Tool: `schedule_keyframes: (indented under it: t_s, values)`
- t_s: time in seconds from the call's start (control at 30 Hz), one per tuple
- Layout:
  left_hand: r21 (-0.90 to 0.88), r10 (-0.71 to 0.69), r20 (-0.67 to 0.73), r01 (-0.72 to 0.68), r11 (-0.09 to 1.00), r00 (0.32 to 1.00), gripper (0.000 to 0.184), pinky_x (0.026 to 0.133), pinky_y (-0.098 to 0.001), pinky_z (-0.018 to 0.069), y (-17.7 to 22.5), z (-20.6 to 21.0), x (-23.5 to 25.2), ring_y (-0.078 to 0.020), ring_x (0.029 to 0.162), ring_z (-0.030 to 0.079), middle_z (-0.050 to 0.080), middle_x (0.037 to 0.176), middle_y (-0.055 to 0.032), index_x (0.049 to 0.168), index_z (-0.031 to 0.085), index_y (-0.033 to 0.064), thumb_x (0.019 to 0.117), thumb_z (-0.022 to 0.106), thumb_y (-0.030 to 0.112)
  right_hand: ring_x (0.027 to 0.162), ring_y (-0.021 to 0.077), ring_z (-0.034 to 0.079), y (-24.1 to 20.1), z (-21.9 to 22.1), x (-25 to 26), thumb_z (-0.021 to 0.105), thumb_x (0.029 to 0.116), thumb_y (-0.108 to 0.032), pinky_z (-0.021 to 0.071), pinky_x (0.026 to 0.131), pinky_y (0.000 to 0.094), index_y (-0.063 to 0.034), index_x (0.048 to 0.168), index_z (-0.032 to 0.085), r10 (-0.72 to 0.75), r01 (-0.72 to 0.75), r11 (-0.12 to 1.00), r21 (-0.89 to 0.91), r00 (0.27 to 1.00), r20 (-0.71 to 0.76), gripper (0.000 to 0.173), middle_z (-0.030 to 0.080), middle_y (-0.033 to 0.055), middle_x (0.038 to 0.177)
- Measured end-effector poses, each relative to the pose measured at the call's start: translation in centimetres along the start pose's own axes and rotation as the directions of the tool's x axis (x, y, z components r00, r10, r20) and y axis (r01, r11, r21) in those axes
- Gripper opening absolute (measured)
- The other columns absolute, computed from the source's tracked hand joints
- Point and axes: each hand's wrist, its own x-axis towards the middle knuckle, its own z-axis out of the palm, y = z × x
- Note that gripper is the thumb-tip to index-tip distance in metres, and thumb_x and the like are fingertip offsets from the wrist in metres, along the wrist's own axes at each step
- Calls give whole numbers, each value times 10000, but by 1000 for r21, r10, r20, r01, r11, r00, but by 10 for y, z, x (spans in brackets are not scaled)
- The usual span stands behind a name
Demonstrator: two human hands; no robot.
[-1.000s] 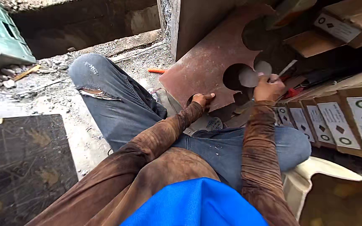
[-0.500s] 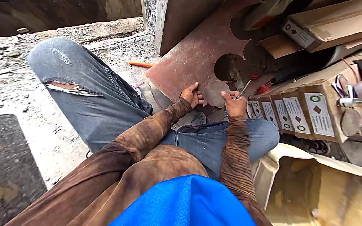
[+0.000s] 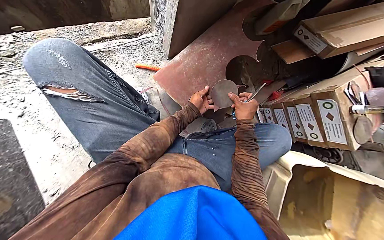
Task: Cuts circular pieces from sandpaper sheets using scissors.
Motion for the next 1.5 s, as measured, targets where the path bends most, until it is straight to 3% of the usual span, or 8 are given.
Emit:
schedule_keyframes:
  t_s: [0.63,0.87,0.97,1.1,1.17,1.27,1.33,1.5]
  values:
    - [-107,69,76,-61,992,995,563,857,-500,573,-7,-3,5,-292,1060,672,665,1206,-159,1341,522,90,1108,231,512,506,151,538,5,-13,7,940,740,-261,525,493,350,-69,1310,587,61,-53,997,-58,986,153,698,585,44,703]
    - [-81,51,-3,-51,995,999,623,814,-511,555,-4,0,2,-296,1038,647,641,1212,-149,1368,490,136,1077,203,605,537,131,543,-1,-23,11,886,815,-266,526,527,335,-42,1198,665,50,-39,997,-63,982,184,496,618,44,746]
    - [-56,51,-57,-55,997,997,629,806,-500,553,-3,-2,3,-289,1035,646,640,1230,-149,1398,478,138,1074,223,613,534,66,535,4,-43,17,824,878,-282,503,516,265,-81,1011,705,-31,14,988,153,993,112,269,654,-7,749]
    - [-61,62,-52,-65,996,997,571,861,-517,545,-1,-3,5,-294,1103,633,621,1287,-148,1423,461,131,1094,262,552,543,63,574,8,-56,21,707,971,-255,550,539,248,-134,958,663,-74,49,787,615,997,15,129,631,-40,719]
    - [-43,80,-42,-82,996,996,412,825,-494,553,-3,-5,6,-275,1053,641,635,1231,-133,1348,513,116,1104,355,409,541,73,576,6,-56,20,672,995,-240,559,552,254,-132,959,658,-73,68,743,666,997,-21,115,616,-38,702]
    - [13,82,-73,-81,997,994,89,715,-412,544,-5,-4,7,-205,810,627,641,934,-88,1027,567,67,1005,484,86,519,76,566,8,-53,21,676,996,-238,553,529,252,-131,943,665,-61,84,747,659,996,-58,120,610,-36,684]
    - [45,85,-70,-82,996,994,90,704,-392,552,-5,-3,6,-188,749,628,643,853,-86,913,550,51,956,517,-21,524,91,574,12,-53,25,677,996,-243,554,525,261,-129,938,654,-38,82,734,674,996,-79,129,610,-26,690]
    - [86,85,-48,-80,993,995,123,711,-358,582,-6,-3,7,-172,742,663,677,844,-93,895,576,21,984,527,-49,500,98,557,13,-55,28,668,1003,-230,538,501,265,-134,941,625,44,70,676,733,990,-134,122,581,-27,656]
